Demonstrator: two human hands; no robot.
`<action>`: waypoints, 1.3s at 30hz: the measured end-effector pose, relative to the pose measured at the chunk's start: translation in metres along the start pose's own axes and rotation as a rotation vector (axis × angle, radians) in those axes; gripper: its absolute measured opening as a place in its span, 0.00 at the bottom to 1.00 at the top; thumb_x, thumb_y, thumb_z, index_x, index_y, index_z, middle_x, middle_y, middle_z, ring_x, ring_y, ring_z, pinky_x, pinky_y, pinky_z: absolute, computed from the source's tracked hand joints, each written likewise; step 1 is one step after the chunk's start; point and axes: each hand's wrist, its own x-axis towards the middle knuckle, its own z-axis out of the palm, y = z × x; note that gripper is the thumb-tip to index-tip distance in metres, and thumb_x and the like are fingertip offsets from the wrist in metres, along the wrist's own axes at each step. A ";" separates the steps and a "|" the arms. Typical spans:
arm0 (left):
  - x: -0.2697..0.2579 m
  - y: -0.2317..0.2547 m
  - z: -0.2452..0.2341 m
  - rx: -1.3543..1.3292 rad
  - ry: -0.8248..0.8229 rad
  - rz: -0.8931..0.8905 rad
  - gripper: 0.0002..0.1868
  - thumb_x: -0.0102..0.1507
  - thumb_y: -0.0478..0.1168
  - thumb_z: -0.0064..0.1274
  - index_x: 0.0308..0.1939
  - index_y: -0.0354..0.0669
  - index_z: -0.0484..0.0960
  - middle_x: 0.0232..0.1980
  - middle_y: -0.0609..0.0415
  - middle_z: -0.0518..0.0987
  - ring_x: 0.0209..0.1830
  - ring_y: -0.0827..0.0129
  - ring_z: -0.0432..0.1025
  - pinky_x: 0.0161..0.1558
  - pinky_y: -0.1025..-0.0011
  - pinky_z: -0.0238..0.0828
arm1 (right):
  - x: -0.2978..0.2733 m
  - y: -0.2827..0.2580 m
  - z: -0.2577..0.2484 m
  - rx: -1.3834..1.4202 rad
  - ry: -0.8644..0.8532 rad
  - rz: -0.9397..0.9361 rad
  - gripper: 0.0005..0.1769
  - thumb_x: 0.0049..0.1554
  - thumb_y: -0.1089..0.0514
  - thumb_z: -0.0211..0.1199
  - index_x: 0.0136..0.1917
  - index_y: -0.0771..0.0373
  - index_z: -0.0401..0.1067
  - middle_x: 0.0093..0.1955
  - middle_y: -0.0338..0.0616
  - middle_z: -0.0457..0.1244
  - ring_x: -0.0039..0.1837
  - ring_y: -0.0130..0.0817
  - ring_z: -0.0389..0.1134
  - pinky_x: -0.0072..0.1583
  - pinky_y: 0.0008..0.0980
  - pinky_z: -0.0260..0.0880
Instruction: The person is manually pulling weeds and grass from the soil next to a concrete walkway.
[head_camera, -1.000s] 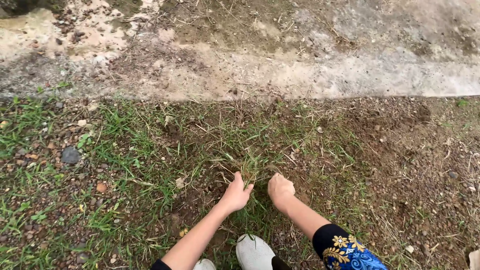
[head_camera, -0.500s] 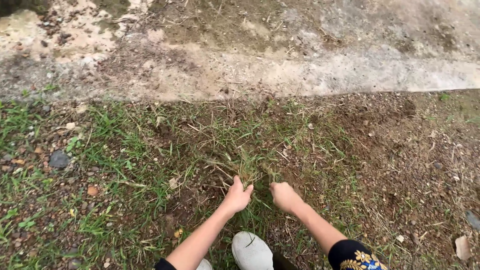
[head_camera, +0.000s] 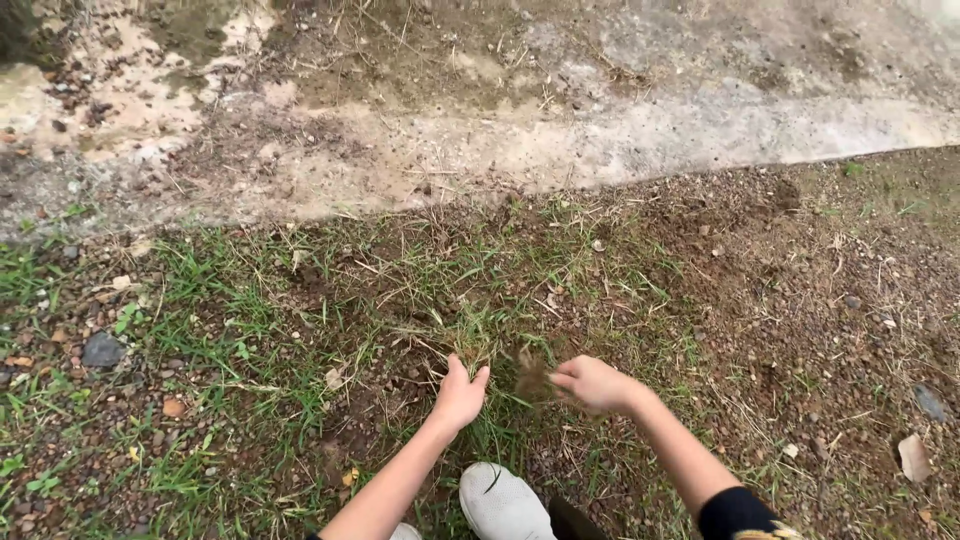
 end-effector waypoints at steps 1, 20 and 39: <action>-0.001 0.001 0.001 0.003 0.003 0.006 0.39 0.75 0.47 0.32 0.78 0.24 0.33 0.81 0.27 0.45 0.82 0.45 0.46 0.76 0.47 0.48 | 0.000 -0.004 0.000 0.001 0.006 -0.005 0.19 0.68 0.53 0.49 0.50 0.68 0.76 0.31 0.39 0.62 0.29 0.26 0.60 0.32 0.25 0.65; 0.041 0.053 0.073 -0.029 -0.008 -0.033 0.31 0.73 0.48 0.35 0.75 0.47 0.42 0.69 0.46 0.70 0.42 0.68 0.69 0.48 0.67 0.69 | -0.004 0.057 0.070 -0.638 0.684 -0.134 0.18 0.65 0.46 0.48 0.59 0.61 0.58 0.54 0.45 0.57 0.50 0.34 0.58 0.42 0.25 0.67; 0.021 0.031 0.077 0.317 -0.299 0.079 0.39 0.74 0.48 0.31 0.78 0.22 0.36 0.81 0.28 0.45 0.83 0.43 0.42 0.78 0.47 0.44 | 0.062 0.170 0.087 -0.476 0.122 -0.116 0.08 0.51 0.67 0.57 0.41 0.71 0.76 0.43 0.66 0.69 0.49 0.58 0.75 0.44 0.50 0.78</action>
